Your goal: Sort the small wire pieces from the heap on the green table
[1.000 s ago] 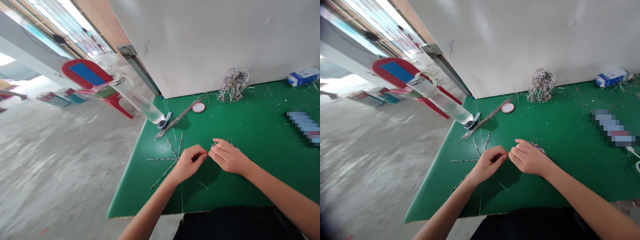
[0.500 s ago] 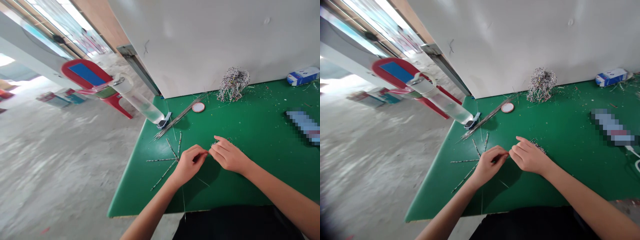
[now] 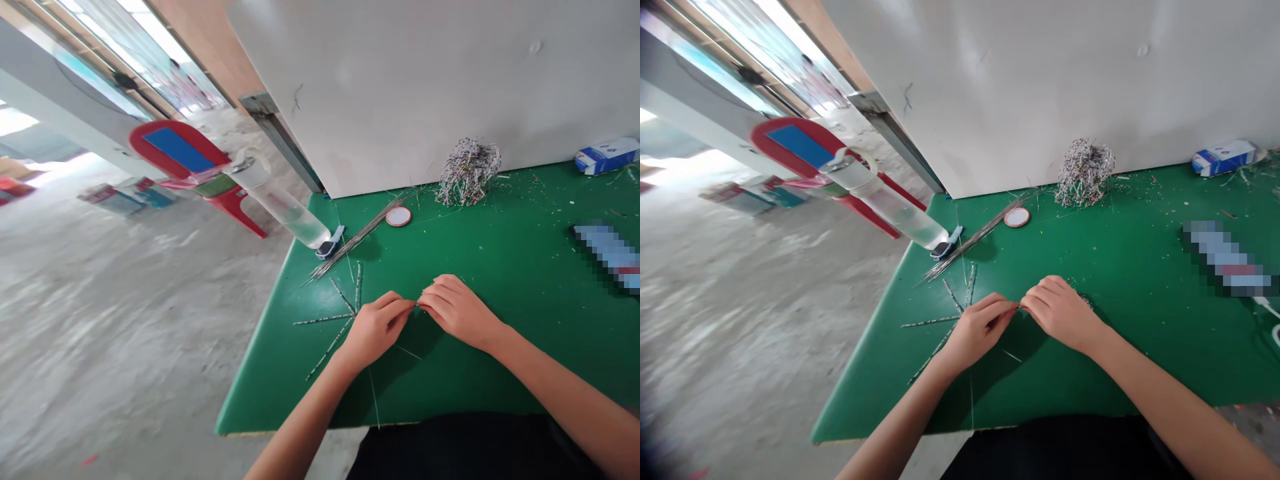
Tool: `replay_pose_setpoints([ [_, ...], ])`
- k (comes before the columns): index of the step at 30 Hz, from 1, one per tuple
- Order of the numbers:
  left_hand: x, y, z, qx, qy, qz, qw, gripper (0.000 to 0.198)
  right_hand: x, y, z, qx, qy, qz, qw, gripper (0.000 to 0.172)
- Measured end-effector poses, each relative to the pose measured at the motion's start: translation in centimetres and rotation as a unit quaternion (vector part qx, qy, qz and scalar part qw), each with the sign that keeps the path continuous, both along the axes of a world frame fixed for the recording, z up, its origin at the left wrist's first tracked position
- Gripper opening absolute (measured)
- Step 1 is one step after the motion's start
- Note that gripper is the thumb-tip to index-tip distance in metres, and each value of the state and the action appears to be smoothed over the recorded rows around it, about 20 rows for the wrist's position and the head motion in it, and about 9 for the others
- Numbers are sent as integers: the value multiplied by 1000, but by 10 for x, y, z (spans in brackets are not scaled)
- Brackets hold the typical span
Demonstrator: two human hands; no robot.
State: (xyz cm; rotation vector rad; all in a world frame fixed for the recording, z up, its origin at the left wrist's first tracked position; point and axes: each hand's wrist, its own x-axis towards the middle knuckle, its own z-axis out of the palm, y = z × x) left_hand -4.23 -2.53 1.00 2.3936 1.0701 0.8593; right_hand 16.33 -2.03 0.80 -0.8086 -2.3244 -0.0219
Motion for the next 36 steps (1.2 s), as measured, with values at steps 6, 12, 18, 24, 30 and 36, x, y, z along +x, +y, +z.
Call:
replay_pose_setpoints([
  [6, -4, 1, 3, -8, 59, -26, 998, 26, 0, -1, 0, 7, -33, 22, 999, 26],
  [12, -8, 3, 4, -36, 90, -32, 995, 24, 0, -1, 1, 26, -27, 31, 999, 27],
  [18, -20, 7, 6, -57, 108, 1, 993, 17, 4, 1, 1, 52, -7, -6, 999, 20],
  [24, -25, 7, 7, -28, 86, 4, 996, 18, 5, 2, 4, 47, -3, -6, 999, 18],
  [30, -26, 8, 5, 7, 91, 14, 996, 19, 8, 3, 3, 47, 9, -21, 999, 20],
  [36, -29, 7, 0, 51, 158, 23, 986, 25, 11, 2, 6, 45, -9, -29, 999, 22],
])
